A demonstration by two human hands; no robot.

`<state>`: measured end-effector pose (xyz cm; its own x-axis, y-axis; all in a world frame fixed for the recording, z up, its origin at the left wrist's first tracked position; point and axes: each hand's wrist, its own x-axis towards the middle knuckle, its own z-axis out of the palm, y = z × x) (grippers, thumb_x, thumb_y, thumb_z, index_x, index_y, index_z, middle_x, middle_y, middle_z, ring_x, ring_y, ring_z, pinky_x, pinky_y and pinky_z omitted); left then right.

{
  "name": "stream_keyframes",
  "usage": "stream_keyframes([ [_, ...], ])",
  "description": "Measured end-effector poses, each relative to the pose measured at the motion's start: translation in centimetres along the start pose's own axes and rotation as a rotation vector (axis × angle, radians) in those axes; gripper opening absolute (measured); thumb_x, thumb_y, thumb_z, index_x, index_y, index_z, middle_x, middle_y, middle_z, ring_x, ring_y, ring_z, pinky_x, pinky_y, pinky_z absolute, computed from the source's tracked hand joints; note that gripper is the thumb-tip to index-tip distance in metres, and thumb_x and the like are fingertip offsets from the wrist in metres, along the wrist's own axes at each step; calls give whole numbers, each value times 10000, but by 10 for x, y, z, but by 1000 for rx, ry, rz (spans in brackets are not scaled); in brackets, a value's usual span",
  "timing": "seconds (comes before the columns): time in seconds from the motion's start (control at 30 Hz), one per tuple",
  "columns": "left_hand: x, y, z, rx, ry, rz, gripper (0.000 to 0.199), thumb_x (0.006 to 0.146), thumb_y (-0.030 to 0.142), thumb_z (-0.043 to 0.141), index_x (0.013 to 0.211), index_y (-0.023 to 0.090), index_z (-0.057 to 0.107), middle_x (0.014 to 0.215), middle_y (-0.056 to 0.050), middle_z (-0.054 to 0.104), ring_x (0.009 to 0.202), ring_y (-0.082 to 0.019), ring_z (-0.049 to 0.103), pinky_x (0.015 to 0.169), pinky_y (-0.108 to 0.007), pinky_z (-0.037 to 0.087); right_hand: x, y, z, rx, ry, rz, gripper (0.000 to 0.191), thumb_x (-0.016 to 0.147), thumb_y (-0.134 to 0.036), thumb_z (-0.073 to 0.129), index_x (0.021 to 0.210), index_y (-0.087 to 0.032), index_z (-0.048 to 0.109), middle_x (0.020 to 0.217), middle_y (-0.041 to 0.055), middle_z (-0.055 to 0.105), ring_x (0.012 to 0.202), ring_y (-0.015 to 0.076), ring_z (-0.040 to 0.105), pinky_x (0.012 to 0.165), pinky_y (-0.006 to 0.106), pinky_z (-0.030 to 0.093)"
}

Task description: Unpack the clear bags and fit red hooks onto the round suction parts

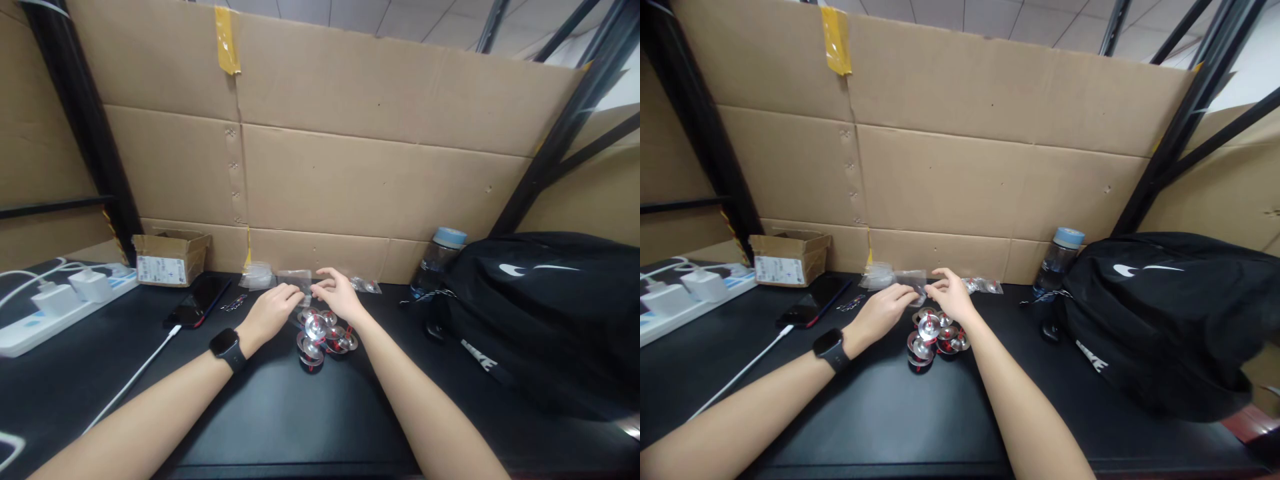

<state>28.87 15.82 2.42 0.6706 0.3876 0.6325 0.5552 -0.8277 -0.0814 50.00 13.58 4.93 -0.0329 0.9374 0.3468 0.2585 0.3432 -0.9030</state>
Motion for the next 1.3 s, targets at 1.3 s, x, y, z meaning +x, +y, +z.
stream_keyframes([
  [1.3,-24,-107,31,136,-251,-646,485,948,263,421,1429,290,474,1531,-104,428,1214,-356,526,957,-508,354,11,46,-60,-1066,-157,119,616,736,27,511,1242,-299,640,1418,73,566,1322,326,438,1024,530,313],
])
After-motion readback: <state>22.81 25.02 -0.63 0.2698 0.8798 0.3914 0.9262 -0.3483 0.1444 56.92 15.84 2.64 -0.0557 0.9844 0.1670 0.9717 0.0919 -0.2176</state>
